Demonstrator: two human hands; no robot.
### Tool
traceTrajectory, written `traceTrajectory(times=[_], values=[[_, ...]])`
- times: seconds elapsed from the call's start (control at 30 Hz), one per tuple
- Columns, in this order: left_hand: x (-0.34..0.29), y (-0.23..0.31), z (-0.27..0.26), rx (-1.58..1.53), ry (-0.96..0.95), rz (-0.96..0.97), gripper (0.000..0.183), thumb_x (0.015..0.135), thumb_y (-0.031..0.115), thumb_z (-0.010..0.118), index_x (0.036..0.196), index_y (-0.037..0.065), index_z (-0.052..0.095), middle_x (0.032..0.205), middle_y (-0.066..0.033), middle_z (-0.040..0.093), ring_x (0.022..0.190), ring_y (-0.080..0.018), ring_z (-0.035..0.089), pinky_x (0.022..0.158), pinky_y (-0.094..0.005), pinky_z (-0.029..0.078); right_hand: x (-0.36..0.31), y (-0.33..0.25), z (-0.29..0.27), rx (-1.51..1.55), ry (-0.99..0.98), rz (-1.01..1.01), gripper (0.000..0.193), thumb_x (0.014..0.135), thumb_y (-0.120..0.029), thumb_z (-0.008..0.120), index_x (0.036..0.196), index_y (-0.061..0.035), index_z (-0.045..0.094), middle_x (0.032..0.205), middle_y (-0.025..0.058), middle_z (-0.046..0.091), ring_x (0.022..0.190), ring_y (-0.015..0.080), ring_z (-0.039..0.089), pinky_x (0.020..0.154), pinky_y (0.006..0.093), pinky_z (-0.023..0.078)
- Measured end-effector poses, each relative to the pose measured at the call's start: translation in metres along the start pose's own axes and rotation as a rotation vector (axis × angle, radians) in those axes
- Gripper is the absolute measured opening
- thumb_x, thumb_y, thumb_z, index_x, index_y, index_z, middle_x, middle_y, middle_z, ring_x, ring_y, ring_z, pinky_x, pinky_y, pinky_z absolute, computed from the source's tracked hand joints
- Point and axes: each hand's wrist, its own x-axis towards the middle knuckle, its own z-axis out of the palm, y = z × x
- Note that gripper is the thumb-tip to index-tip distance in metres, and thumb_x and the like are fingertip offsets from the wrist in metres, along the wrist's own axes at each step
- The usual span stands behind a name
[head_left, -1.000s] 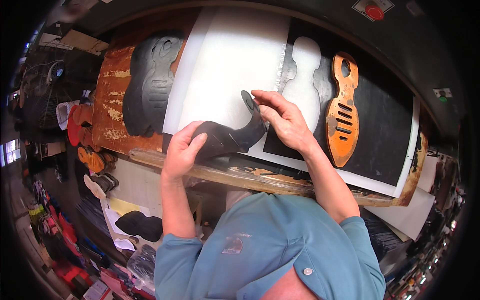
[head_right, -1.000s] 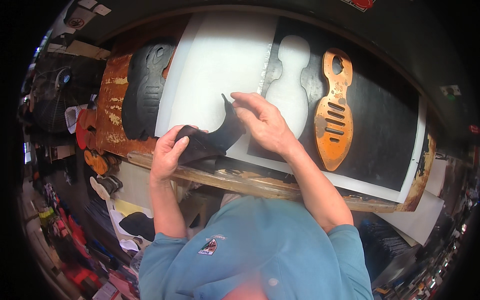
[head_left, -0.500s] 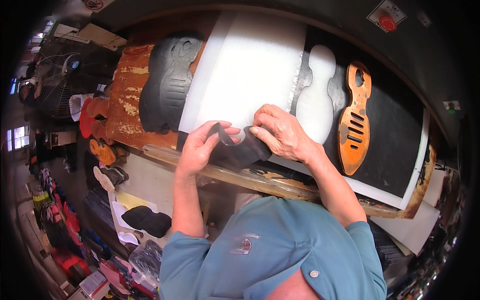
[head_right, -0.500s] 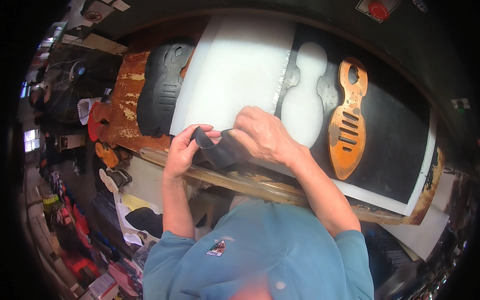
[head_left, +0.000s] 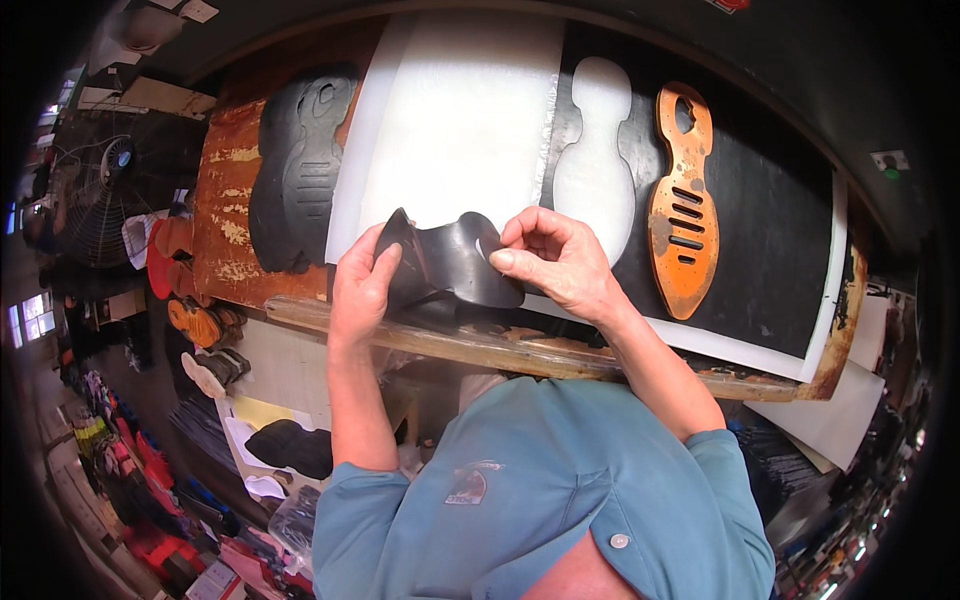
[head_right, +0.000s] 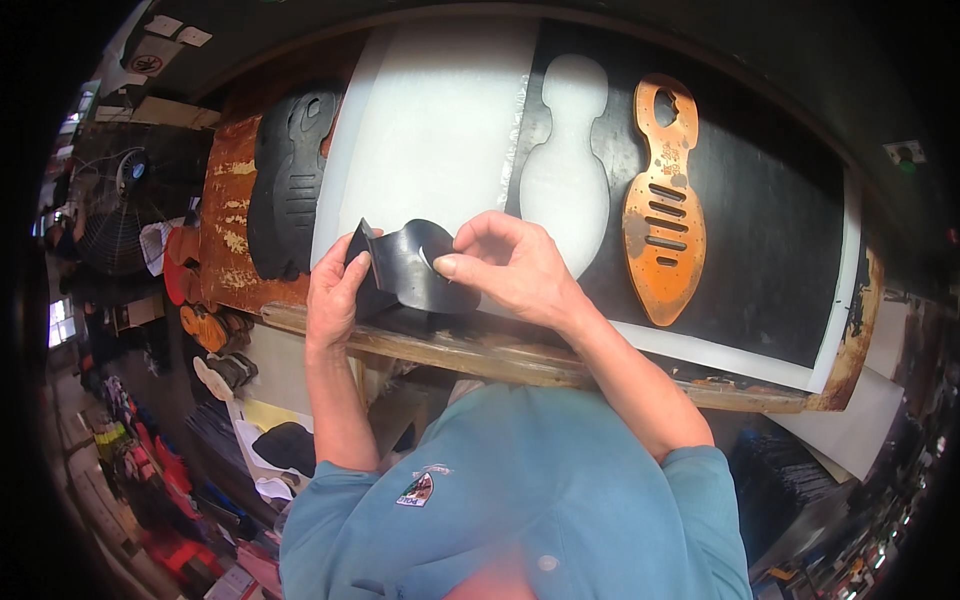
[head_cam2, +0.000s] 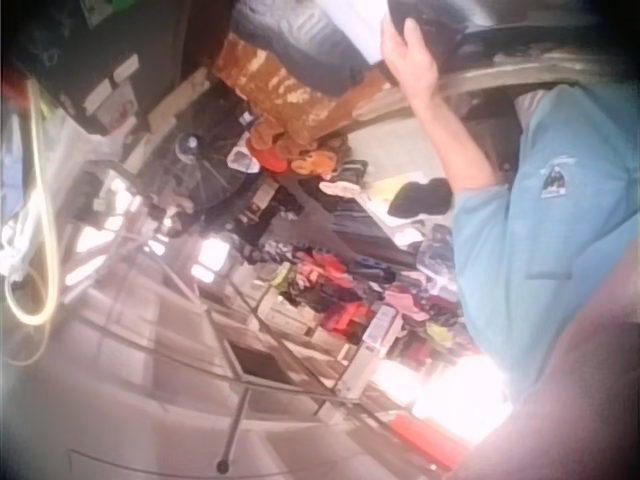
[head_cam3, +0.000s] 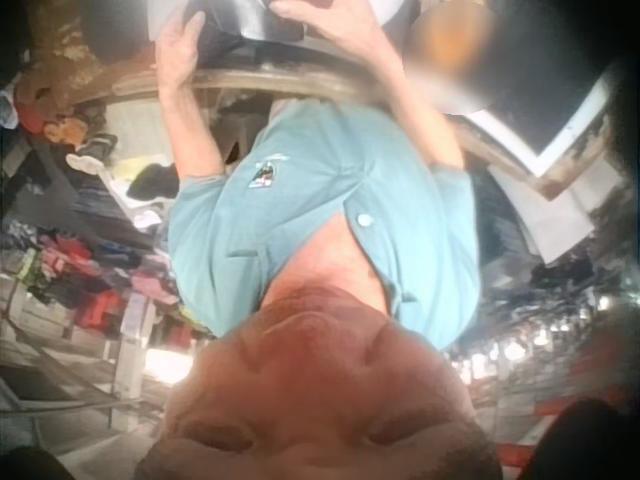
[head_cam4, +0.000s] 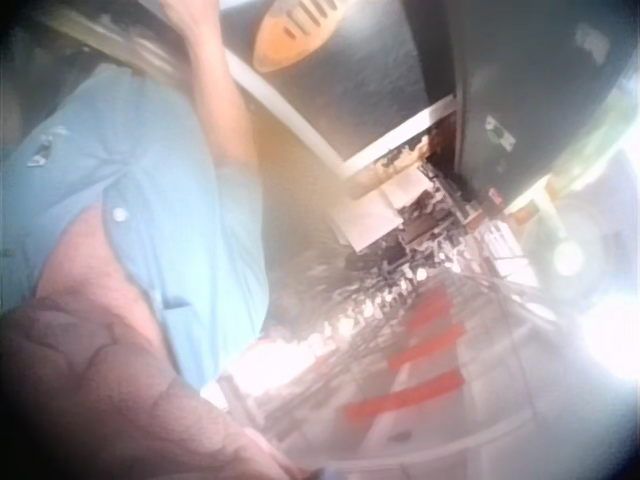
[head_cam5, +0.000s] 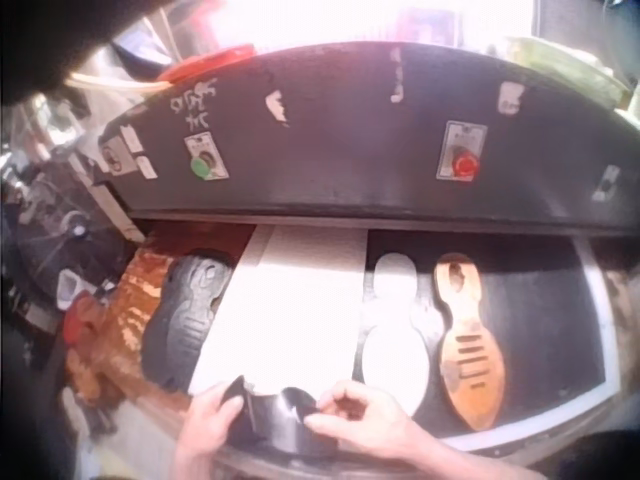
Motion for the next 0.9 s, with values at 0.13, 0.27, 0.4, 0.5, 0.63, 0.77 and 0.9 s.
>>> traceTrajectory(times=[0.13, 0.27, 0.4, 0.5, 0.63, 0.77, 0.9], values=[[-0.003, 0.005, 0.008, -0.012, 0.022, -0.007, 0.039, 0.108, 0.007, 0.062, 0.144, -0.007, 0.059, 0.127, -0.0099, 0.073, 0.113, -0.0125, 0.067, 0.104, -0.0294, 0.051, -0.003, 0.004, 0.004, 0.042, 0.086, -0.072, 0.028, 0.098, -0.023, 0.081, 0.113, -0.0020, 0.071, 0.098, 0.0011, 0.071, 0.094, 0.0092, 0.068, 0.082, 0.0270, 0.056], [-0.004, 0.012, 0.013, -0.080, 0.029, -0.002, 0.036, 0.108, 0.006, 0.061, 0.142, -0.007, 0.061, 0.126, -0.0101, 0.074, 0.110, -0.0130, 0.069, 0.100, -0.0295, 0.054, -0.002, 0.010, -0.001, -0.101, 0.151, -0.153, 0.027, 0.102, -0.024, 0.076, 0.116, -0.0021, 0.070, 0.098, -0.0012, 0.069, 0.092, 0.0062, 0.065, 0.079, 0.0246, 0.055], [-0.005, 0.025, 0.007, 0.061, 0.057, 0.149, 0.031, 0.109, 0.002, 0.058, 0.138, -0.006, 0.065, 0.120, -0.0067, 0.074, 0.107, -0.0105, 0.066, 0.097, -0.0275, 0.053, 0.005, 0.005, -0.016, 0.067, 0.287, -0.061, 0.022, 0.109, -0.025, 0.064, 0.116, -0.0055, 0.070, 0.098, -0.0022, 0.071, 0.086, 0.0050, 0.061, 0.074, 0.0234, 0.052], [0.002, 0.034, -0.009, 0.213, 0.115, 0.288, 0.029, 0.109, 0.004, 0.059, 0.135, -0.005, 0.067, 0.120, -0.0054, 0.073, 0.109, -0.0108, 0.064, 0.100, -0.0273, 0.050, 0.001, -0.010, -0.037, 0.078, 0.517, -0.322, 0.021, 0.112, -0.026, 0.061, 0.112, -0.0073, 0.070, 0.097, 0.0029, 0.074, 0.084, 0.0071, 0.064, 0.074, 0.0241, 0.052], [0.037, 0.031, -0.051, 0.213, 0.446, 0.363, 0.031, 0.109, 0.006, 0.056, 0.136, -0.006, 0.064, 0.121, -0.0070, 0.072, 0.108, -0.0124, 0.063, 0.098, -0.0289, 0.051, -0.029, -0.033, -0.084, 0.092, 0.723, -0.507, 0.025, 0.114, -0.028, 0.058, 0.109, -0.0070, 0.070, 0.090, 0.0054, 0.075, 0.081, 0.0097, 0.067, 0.076, 0.0244, 0.052], [0.079, 0.005, -0.099, 0.422, 0.694, 0.255, 0.037, 0.107, 0.007, 0.059, 0.140, -0.006, 0.062, 0.127, -0.0146, 0.073, 0.111, -0.0215, 0.068, 0.101, -0.0347, 0.051, -0.074, -0.027, -0.148, -0.098, 0.878, -0.548, 0.026, 0.114, -0.029, 0.060, 0.108, -0.0066, 0.072, 0.094, 0.0027, 0.073, 0.078, 0.0089, 0.066, 0.073, 0.0230, 0.052], [0.093, -0.025, -0.117, 0.572, 0.837, 0.364, 0.044, 0.101, 0.004, 0.064, 0.144, -0.007, 0.059, 0.137, -0.0212, 0.070, 0.122, -0.0296, 0.068, 0.109, -0.0396, 0.050, -0.149, -0.012, -0.261, -0.361, 1.234, -0.490, 0.030, 0.113, -0.030, 0.061, 0.120, -0.0046, 0.076, 0.094, -0.0017, 0.069, 0.074, 0.0068, 0.063, 0.068, 0.0224, 0.050]])
